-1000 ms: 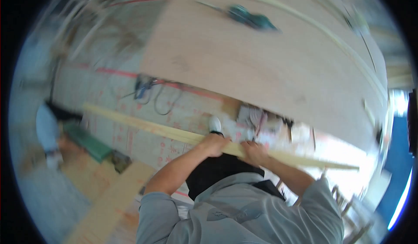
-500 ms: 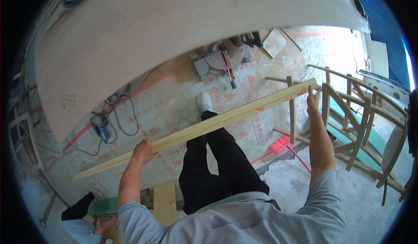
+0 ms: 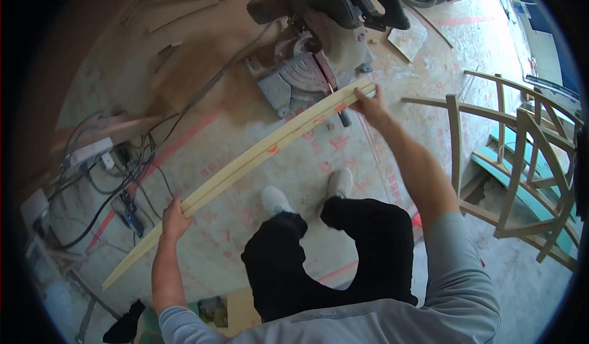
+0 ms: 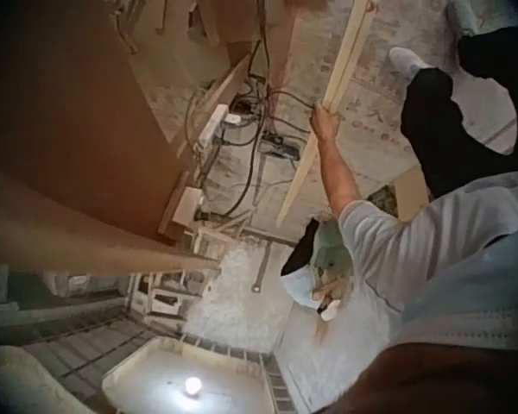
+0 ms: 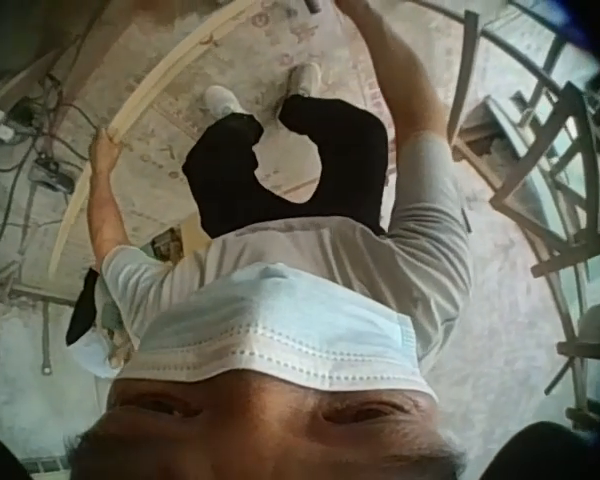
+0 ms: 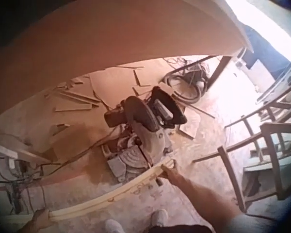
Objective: Cutting and preparing wooden strips using a miter saw and a nail gun for a construction project.
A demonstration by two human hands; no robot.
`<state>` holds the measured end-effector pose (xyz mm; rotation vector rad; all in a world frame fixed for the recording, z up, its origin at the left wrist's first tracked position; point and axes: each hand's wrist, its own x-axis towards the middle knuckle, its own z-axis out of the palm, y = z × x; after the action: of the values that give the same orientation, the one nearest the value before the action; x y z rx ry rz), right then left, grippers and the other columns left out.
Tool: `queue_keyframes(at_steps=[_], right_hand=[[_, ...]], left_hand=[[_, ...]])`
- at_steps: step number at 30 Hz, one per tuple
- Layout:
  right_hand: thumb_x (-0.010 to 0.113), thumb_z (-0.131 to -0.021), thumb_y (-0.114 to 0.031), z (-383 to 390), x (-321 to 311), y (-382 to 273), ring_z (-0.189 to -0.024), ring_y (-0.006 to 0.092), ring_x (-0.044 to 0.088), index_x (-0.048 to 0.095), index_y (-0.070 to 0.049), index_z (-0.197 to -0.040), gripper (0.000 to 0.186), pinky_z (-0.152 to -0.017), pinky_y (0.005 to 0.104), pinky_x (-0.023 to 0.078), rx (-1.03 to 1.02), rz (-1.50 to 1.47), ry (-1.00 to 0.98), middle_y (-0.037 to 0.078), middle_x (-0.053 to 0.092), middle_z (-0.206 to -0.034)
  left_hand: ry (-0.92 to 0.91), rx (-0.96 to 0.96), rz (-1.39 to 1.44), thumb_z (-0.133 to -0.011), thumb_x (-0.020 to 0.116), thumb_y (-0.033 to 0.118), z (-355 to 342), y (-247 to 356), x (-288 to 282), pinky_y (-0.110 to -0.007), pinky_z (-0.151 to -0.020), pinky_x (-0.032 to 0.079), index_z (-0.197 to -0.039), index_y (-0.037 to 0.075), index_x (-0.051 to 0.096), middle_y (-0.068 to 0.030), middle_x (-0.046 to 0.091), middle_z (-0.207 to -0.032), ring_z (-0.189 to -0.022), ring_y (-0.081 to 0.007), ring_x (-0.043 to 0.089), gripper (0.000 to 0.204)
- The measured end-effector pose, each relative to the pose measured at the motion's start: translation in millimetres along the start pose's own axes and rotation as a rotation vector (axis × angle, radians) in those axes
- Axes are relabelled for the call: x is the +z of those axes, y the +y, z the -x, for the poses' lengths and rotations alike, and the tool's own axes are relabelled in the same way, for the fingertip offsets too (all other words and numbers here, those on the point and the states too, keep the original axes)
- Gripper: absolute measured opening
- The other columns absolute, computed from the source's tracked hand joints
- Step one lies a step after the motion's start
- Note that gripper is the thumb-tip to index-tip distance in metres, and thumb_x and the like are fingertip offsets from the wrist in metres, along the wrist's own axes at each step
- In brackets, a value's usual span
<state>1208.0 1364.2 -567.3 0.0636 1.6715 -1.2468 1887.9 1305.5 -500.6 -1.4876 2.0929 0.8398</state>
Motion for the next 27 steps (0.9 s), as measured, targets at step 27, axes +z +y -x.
queue_keyframes(at_steps=[27], right_hand=[[0.079, -0.087, -0.023, -165, 104, 83, -0.086, 0.0209, 0.059, 0.038, -0.006, -0.141, 0.070, -0.071, 0.0346, 0.052, -0.402, 0.740, 0.017, 0.011, 0.058, -0.113]], left_hand=[[0.308, 0.137, 0.435, -0.078, 0.068, 0.016, -197, -4, 57, -0.045, -0.101, 0.045, -0.133, 0.005, 0.049, -0.0182, 0.055, -0.127, -0.117, -0.0360, 0.054, 0.059]])
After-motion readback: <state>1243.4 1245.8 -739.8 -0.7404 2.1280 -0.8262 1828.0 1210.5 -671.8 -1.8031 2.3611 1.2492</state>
